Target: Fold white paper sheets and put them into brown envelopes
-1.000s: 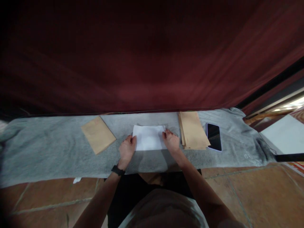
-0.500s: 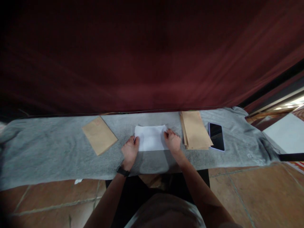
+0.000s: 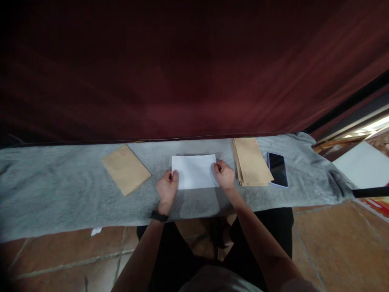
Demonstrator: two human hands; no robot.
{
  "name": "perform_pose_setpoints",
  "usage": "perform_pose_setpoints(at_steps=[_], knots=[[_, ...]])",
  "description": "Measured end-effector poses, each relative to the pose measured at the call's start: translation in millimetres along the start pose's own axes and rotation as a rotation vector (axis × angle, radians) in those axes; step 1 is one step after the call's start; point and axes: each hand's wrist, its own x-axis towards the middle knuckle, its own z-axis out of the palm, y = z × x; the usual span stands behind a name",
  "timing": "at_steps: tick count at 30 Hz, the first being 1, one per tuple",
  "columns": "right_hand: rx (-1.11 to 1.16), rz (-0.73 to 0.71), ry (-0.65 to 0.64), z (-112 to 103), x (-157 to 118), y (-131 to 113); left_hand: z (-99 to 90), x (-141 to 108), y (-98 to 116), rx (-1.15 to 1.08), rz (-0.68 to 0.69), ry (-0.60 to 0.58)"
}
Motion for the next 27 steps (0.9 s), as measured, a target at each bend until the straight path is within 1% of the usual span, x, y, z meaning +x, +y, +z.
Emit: perform_pose_setpoints(at_steps=[4, 12, 17, 22, 27], knots=[[0.058, 0.018, -0.011, -3.4, 0.6, -0.3, 0.1, 0.2, 0.0, -0.013, -0.008, 0.009], [0.062, 0.029, -0.03, -5.0, 1.4, -0.5, -1.5, -0.2, 4.6, -0.008, -0.001, 0.022], [0.1, 0.032, -0.028, -4.8, 0.8, -1.3, 0.1, 1.5, 4.0, -0.017, -0.001, 0.042], [0.191, 0.028, -0.003, -3.6, 0.9, -0.7, 4.6, 4.2, 0.5, -0.154, 0.003, 0.069], [0.378, 0.015, 0.027, -3.0, 2.4, 3.9, 5.6, 5.8, -3.5, -0.267, 0.036, 0.105]])
